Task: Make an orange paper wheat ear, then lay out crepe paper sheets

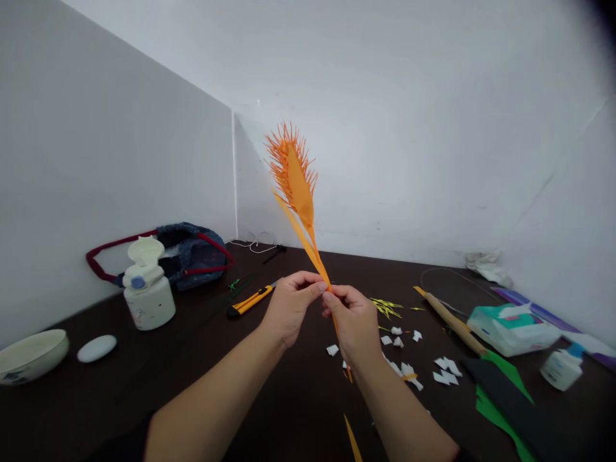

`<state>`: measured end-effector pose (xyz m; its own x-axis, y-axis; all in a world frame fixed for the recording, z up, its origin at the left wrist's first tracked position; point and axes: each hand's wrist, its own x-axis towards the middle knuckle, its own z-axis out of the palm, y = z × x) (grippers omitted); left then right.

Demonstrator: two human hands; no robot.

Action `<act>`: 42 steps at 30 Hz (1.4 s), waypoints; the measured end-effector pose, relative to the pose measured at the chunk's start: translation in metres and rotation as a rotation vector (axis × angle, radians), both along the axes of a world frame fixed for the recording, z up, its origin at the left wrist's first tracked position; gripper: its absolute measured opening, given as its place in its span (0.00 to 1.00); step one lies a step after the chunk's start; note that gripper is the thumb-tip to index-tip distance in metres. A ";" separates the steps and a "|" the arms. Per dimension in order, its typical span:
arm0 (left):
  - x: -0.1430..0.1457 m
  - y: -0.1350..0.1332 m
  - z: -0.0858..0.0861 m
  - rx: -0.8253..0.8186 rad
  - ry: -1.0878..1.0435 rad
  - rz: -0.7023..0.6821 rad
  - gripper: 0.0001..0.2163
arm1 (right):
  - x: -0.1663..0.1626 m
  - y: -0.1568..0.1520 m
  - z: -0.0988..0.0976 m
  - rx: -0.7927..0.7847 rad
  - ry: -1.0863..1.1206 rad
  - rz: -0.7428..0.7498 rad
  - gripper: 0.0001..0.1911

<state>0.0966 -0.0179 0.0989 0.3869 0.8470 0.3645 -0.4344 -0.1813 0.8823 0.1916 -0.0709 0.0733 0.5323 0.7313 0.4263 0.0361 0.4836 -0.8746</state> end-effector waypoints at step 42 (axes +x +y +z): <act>-0.001 -0.003 -0.004 0.107 0.116 0.208 0.04 | -0.007 0.007 -0.008 -0.023 0.235 0.109 0.07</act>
<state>0.0958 -0.0206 0.0951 0.2524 0.8720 0.4193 -0.2747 -0.3509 0.8952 0.1842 -0.0644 0.0650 0.5320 0.7981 0.2828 -0.2203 0.4530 -0.8639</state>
